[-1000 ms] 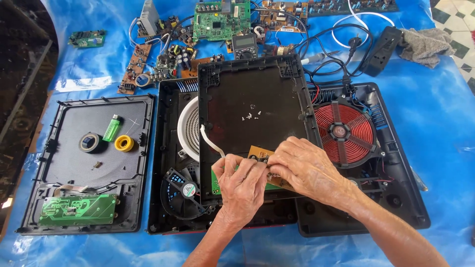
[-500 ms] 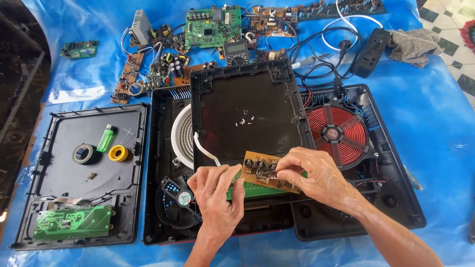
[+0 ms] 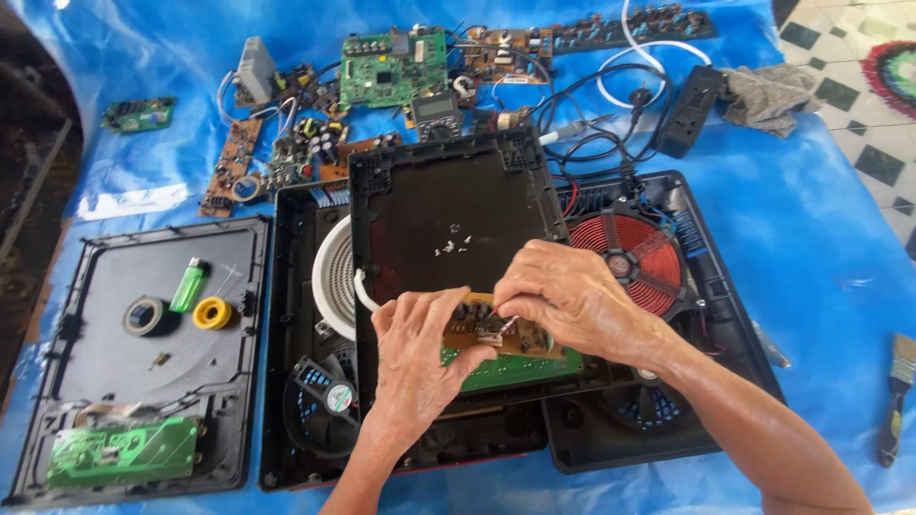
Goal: Installing a circuit board and connecting internal wiring inside an induction cooker housing.
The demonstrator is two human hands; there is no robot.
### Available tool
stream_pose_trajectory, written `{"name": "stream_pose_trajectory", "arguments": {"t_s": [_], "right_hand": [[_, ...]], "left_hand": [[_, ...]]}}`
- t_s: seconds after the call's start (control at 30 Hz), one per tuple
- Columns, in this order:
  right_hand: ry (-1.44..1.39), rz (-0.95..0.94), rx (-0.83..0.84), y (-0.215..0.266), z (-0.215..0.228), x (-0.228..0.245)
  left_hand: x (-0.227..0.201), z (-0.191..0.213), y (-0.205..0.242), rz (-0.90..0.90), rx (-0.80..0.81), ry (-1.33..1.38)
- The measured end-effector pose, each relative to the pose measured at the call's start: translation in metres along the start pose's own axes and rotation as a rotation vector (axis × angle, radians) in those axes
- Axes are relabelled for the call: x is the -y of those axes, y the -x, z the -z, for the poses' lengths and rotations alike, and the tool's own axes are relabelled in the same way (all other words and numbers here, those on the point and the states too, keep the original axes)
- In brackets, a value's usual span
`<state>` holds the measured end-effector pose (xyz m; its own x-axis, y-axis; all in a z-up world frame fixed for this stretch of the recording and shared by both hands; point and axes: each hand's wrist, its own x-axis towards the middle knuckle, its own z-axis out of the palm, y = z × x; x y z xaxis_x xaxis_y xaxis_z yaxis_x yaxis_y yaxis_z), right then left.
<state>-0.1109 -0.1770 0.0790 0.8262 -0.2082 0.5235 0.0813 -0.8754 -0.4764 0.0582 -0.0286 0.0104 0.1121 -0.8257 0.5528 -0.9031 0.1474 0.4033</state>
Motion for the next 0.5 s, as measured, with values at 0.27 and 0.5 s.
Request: {"name": "stream_pose_trajectory", "arguments": {"t_s": [0.27,0.5], "right_hand": [[0.095,0.064,0.040,-0.010,-0.003,-0.014],[-0.059,-0.133,0.094,0.001,-0.017,-0.035]], "left_hand": [[0.007,-0.018,-0.001,0.006,-0.146,-0.203],[0.011,-0.027,0.003,0.014,-0.009,-0.327]]}}
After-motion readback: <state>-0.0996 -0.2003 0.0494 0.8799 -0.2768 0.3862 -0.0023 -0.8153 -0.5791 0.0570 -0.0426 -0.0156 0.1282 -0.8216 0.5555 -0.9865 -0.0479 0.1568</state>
